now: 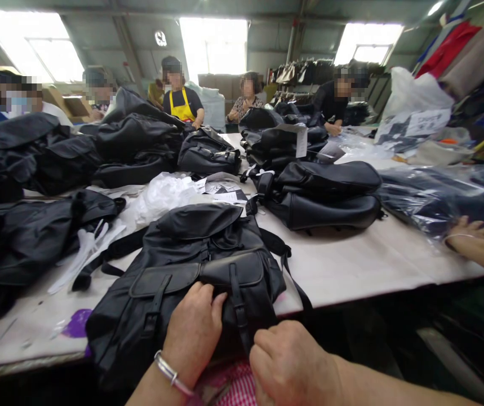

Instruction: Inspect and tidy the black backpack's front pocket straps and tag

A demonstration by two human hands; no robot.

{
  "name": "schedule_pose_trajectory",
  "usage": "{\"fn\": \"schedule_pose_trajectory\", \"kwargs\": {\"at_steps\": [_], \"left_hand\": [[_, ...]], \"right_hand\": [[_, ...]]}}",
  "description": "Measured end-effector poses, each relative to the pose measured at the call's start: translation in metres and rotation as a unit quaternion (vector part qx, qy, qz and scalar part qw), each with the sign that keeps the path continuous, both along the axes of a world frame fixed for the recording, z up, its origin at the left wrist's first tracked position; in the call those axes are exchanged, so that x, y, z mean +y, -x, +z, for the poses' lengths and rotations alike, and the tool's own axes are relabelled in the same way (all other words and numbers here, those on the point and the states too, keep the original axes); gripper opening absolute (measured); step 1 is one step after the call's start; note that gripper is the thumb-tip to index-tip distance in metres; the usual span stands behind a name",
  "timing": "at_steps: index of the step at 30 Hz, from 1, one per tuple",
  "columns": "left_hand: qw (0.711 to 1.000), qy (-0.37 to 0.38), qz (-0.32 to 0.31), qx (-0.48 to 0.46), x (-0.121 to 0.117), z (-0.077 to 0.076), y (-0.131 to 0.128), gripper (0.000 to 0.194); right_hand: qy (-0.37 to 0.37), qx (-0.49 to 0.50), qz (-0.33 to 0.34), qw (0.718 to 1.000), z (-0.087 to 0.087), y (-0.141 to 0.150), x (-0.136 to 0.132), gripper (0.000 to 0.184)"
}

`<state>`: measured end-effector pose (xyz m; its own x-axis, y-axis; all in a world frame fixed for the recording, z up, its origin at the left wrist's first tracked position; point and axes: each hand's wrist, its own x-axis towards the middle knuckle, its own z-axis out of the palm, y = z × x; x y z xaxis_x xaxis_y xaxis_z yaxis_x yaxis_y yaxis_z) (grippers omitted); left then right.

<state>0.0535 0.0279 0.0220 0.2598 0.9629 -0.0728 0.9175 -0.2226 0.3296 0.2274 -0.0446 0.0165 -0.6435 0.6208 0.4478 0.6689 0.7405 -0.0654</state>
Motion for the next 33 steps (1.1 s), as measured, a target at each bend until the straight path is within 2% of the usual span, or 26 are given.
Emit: {"fn": "schedule_pose_trajectory", "kwargs": {"at_steps": [3,6,8,11,13,15,17,19,22,25,27,29,30,32,33], "left_hand": [[0.999,-0.018,-0.016,0.029,-0.004,0.0,-0.001,0.023],[0.997,-0.044,-0.043,0.049,-0.007,0.011,0.009,0.027],[0.993,-0.105,-0.059,0.019,-0.005,0.021,0.024,0.026],[0.965,-0.254,-0.044,-0.041,0.005,0.032,0.058,0.029],[0.952,-0.3,-0.034,-0.039,0.013,0.03,0.084,0.041],[0.964,-0.257,-0.064,-0.009,0.019,0.023,0.11,0.047],[0.982,-0.16,-0.104,0.015,0.021,0.015,0.133,0.047],[0.991,-0.112,-0.079,-0.002,0.018,0.01,0.147,0.049],[0.994,-0.093,-0.011,-0.051,0.012,0.004,0.153,0.053],[0.997,-0.009,-0.035,-0.071,0.014,-0.005,0.154,0.052],[0.995,-0.006,-0.011,-0.097,0.021,-0.014,0.161,0.051],[0.989,-0.056,0.072,-0.116,0.031,-0.025,0.177,0.055],[0.982,-0.077,0.127,-0.115,0.036,-0.032,0.186,0.059],[0.966,-0.067,0.226,-0.108,0.045,-0.044,0.206,0.068],[0.958,-0.039,0.26,-0.115,0.048,-0.048,0.214,0.07]], "right_hand": [[0.048,-0.034,0.027,0.998,0.005,-0.002,0.0,0.013],[0.071,-0.011,0.028,0.997,0.014,-0.005,0.0,0.023],[0.057,0.059,0.006,0.997,0.022,-0.008,0.002,0.027],[0.009,0.121,-0.046,0.991,0.024,-0.015,0.007,0.019],[0.016,0.071,-0.053,0.996,0.017,-0.019,0.014,0.045],[0.053,-0.006,-0.041,0.998,0.005,-0.023,0.021,0.063],[0.072,-0.032,-0.028,0.997,-0.006,-0.028,0.028,0.066],[0.052,-0.009,-0.049,0.997,-0.011,-0.032,0.034,0.065],[0.041,0.009,-0.076,0.996,-0.011,-0.034,0.042,0.069],[0.09,-0.009,-0.021,0.996,-0.012,-0.033,0.049,0.07],[0.113,0.041,-0.038,0.992,-0.02,-0.037,0.055,0.059],[0.122,0.136,-0.134,0.974,-0.035,-0.048,0.063,0.049],[0.126,0.189,-0.199,0.953,-0.044,-0.055,0.067,0.047],[0.161,0.279,-0.317,0.892,-0.061,-0.07,0.076,0.053],[0.205,0.315,-0.359,0.854,-0.067,-0.076,0.08,0.059]]}}
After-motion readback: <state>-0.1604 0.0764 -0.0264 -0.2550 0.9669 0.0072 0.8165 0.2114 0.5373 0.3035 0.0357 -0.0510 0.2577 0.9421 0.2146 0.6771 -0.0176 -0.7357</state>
